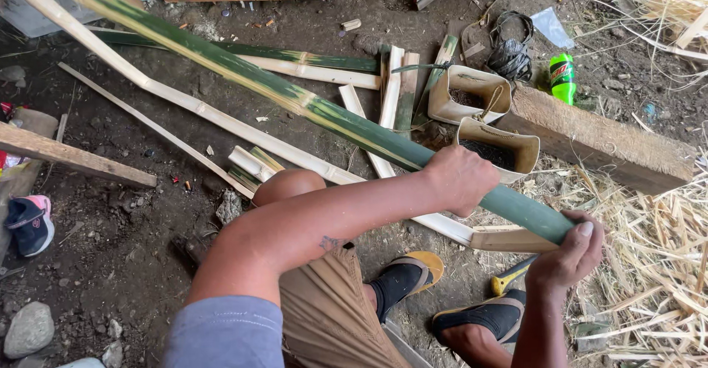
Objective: The person sits on the ground and uses a hammer to drive nails into split bamboo pieces, joining them together. They repeatedly pick up nails, position the bamboo sections, and hammer the nails to secure the joints.
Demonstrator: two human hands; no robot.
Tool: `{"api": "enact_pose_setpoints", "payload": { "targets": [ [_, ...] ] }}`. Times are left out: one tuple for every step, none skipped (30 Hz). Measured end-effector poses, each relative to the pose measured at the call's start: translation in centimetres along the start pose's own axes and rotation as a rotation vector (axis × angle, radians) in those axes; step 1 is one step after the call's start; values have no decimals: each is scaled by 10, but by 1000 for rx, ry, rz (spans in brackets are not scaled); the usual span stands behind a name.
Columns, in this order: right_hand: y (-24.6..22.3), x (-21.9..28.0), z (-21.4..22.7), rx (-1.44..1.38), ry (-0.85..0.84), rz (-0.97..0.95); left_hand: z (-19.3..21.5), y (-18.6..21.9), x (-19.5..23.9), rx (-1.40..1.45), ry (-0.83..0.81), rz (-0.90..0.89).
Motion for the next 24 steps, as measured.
{"api": "enact_pose_setpoints", "payload": {
  "targets": [
    [-2,2,0,20,3,-6,1,0,2,-12,7,-15],
    [-4,5,-2,30,-1,-8,1,-1,5,-24,12,-26],
    [-6,6,-3,39,-5,-10,1,-3,7,-22,29,-27],
    [-8,8,-3,54,-5,-14,0,-3,8,-16,47,-33],
    [-10,9,-3,94,-10,-37,-1,-4,9,-10,64,-38],
    [-11,10,-1,137,-14,-62,-5,-4,9,-19,39,-33],
    [-13,10,1,180,-19,-87,-8,-5,9,-28,13,-28],
    [-16,9,1,185,-38,-67,-11,-7,8,-41,-10,-23],
    [-19,8,1,189,-57,-47,-13,-7,8,-42,12,-27],
    [-22,6,-1,191,-75,-30,-15,-8,8,-44,31,-31],
    [-24,5,-1,184,-68,-46,-17,-9,8,-47,49,-34],
    [-25,6,-1,176,-64,-62,-19,-8,8,-25,40,-31],
    [-27,7,-1,169,-60,-79,-22,-7,8,-4,30,-28],
    [-28,8,-2,168,-71,-70,-24,-7,8,19,22,-22],
    [-29,9,-3,167,-82,-62,-26,-8,10,29,10,-20],
    [-30,9,-3,168,-89,-51,-26,-9,10,39,-1,-23],
    [-30,8,-2,170,-93,-56,-27,-9,10,49,-11,-26],
    [-29,8,-2,173,-93,-60,-27,-9,10,68,-30,-19],
    [-28,7,-2,175,-92,-64,-27,-9,10,86,-48,-11],
    [-27,6,0,175,-85,-73,-27,-7,9,106,-66,-12],
    [-27,5,3,174,-78,-83,-25,-6,7,104,-70,-16],
    [-24,3,2,167,-75,-92,-23,-6,6,99,-75,-13],
    [-23,1,1,148,-66,-90,-21,-6,6,94,-80,-11],
    [-21,2,-1,130,-55,-92,-18,-5,8,82,-84,-6]
  ]
}}
Point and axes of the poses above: each hand's wrist, its own x-axis away from the middle knuckle, its own z-axis out of the back of the hand, y = z × x, the point moved 2 cm from there along -x, towards the middle knuckle, and after that the axes turned 13 degrees about -z, right-handed, at the moved point
